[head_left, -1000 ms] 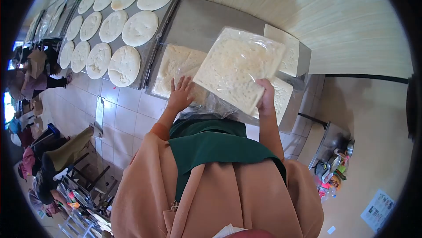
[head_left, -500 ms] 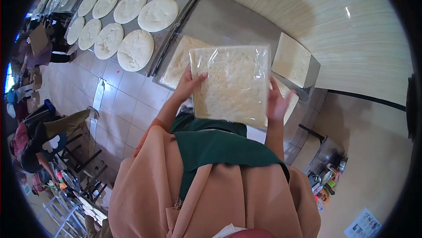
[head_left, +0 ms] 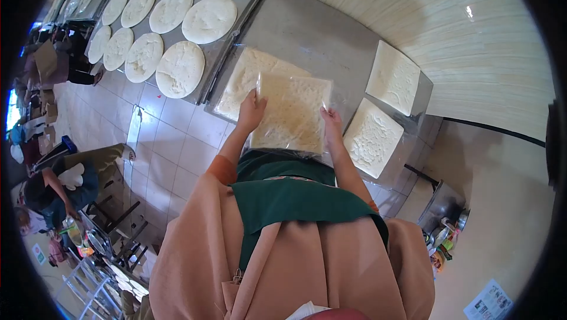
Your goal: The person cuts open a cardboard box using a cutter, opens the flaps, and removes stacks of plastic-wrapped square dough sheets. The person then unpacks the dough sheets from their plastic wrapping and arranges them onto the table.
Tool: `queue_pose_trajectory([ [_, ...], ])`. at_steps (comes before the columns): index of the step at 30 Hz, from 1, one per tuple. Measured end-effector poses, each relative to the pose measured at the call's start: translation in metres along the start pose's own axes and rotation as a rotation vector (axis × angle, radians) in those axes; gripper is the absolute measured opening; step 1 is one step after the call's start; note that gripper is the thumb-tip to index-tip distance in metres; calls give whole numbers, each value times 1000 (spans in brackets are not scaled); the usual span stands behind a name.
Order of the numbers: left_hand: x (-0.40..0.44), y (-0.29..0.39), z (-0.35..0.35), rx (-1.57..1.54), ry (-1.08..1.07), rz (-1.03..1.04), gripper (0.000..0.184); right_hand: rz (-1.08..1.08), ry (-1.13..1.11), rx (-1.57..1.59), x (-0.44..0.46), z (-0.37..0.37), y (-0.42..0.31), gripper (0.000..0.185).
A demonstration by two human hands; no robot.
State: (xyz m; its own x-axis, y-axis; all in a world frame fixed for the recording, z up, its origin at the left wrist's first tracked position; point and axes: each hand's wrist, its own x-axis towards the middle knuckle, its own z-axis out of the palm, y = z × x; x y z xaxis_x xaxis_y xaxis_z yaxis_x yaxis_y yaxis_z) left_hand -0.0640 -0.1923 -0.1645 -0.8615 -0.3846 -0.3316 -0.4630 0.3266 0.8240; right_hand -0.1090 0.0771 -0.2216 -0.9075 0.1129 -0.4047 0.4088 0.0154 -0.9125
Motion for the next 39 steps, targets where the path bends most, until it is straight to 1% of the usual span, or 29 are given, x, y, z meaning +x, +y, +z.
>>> queue_pose_trajectory([
  [1, 4, -9, 7, -53, 30, 69, 39, 68, -36, 17, 0, -3, 1, 19],
  [3, 12, -20, 15, 125, 270, 235, 37, 193, -107, 53, 7, -11, 2, 20],
  [4, 14, -23, 17, 213, 391, 317, 36, 179, -113, -16, 10, -12, 4, 22],
  [6, 12, -31, 15, 242, 431, 142, 32, 152, -126, -153, 11, -9, 1, 27],
  [7, 11, -35, 12, 258, 450, 55, 30, 68, -60, -355, 7, -7, -4, 30],
  [9, 11, -47, 3, 207, 358, 5, 30, -106, 71, -752, -3, 3, -22, 34],
  [10, 11, -52, 0, 183, 310, -19, 30, -350, 106, -790, -6, 15, -39, 37],
  [12, 16, -46, -4, 128, 328, -52, 30, -835, 182, -845, -2, 46, -72, 42],
  [14, 22, -42, -8, 111, 308, -97, 30, -837, -201, -816, 20, 79, -89, 52],
  [16, 34, -43, -12, 128, 262, -153, 31, -816, -415, -871, 45, 113, -88, 55],
  [19, 50, -51, -17, 164, 184, -221, 34, -650, -556, -1117, 58, 134, -99, 50],
  [22, 55, -48, -26, 94, 92, -245, 35, -464, -799, -1155, 73, 136, -110, 46],
  [25, 57, -38, -36, 108, -64, -301, 37, -446, -900, -913, 75, 126, -111, 42],
  [28, 57, -35, -39, -152, -114, -380, 38, -258, -945, -763, 72, 122, -108, 42],
  [31, 50, -40, -43, -243, -211, -240, 36, -406, -887, -676, 68, 123, -102, 40],
  [34, 49, -46, -44, -347, -218, -217, 33, -305, -947, -649, 71, 125, -100, 41],
  [37, 52, -47, -43, -460, -238, -264, 30, -257, -1121, -608, 75, 118, -110, 39],
  [39, 51, -43, -43, -586, -245, -329, 28, -157, -1297, -560, 72, 114, -121, 37],
])
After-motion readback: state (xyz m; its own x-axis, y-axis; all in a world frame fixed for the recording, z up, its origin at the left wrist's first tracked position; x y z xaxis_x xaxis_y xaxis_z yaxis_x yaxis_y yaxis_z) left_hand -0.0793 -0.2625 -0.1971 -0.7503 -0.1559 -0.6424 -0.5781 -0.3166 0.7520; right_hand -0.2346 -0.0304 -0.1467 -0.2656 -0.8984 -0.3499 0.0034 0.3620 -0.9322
